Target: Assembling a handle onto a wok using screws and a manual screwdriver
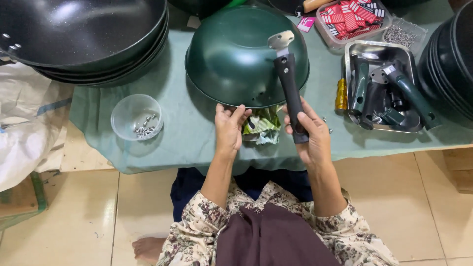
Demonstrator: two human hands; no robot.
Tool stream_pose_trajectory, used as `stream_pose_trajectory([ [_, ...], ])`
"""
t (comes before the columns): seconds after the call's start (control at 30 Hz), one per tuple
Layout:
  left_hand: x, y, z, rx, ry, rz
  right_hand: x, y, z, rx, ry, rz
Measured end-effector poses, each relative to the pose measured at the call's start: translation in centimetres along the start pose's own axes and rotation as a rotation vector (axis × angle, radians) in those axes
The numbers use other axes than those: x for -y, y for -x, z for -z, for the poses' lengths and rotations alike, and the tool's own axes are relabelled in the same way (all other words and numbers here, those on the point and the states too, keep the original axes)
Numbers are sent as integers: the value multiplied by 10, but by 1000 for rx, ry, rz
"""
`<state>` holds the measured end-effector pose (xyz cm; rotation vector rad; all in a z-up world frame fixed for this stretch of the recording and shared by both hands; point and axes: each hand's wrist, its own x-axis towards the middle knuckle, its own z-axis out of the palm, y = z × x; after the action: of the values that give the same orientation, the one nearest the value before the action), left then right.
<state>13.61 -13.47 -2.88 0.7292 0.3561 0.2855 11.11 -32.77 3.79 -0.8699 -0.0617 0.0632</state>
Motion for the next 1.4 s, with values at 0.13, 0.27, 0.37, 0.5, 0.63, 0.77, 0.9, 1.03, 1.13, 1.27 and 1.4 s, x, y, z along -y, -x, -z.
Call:
stream_pose_trajectory([
  [0.13,28,-21,4,13,34,15,-3,32,-1,21,-75,-42],
  [0.27,17,-17,-10,-1,153,113,-10,60,1,45,-100,-101],
  [0.37,-3,-2,-25,53,188,175,-11,79,-6,73,-103,-143],
  [0.5,5,-3,-17,120,154,235,-8,102,-23,106,-93,-181],
  [0.63,15,-11,-14,111,139,182,-10,106,-17,125,-66,-188],
  [0.77,10,-5,-24,83,178,170,-8,108,-22,149,-59,-190],
  [0.9,3,-8,-22,43,253,157,-5,110,-32,169,-52,-231],
  [1.03,-4,2,-31,67,245,158,-7,110,-39,192,-63,-230],
  [1.13,-1,3,-29,80,229,159,-5,110,-42,206,-61,-215],
  [1.27,2,1,-25,90,222,138,0,112,-49,217,-42,-222],
  [1.4,13,-8,-15,90,229,120,0,112,-48,237,-17,-220],
])
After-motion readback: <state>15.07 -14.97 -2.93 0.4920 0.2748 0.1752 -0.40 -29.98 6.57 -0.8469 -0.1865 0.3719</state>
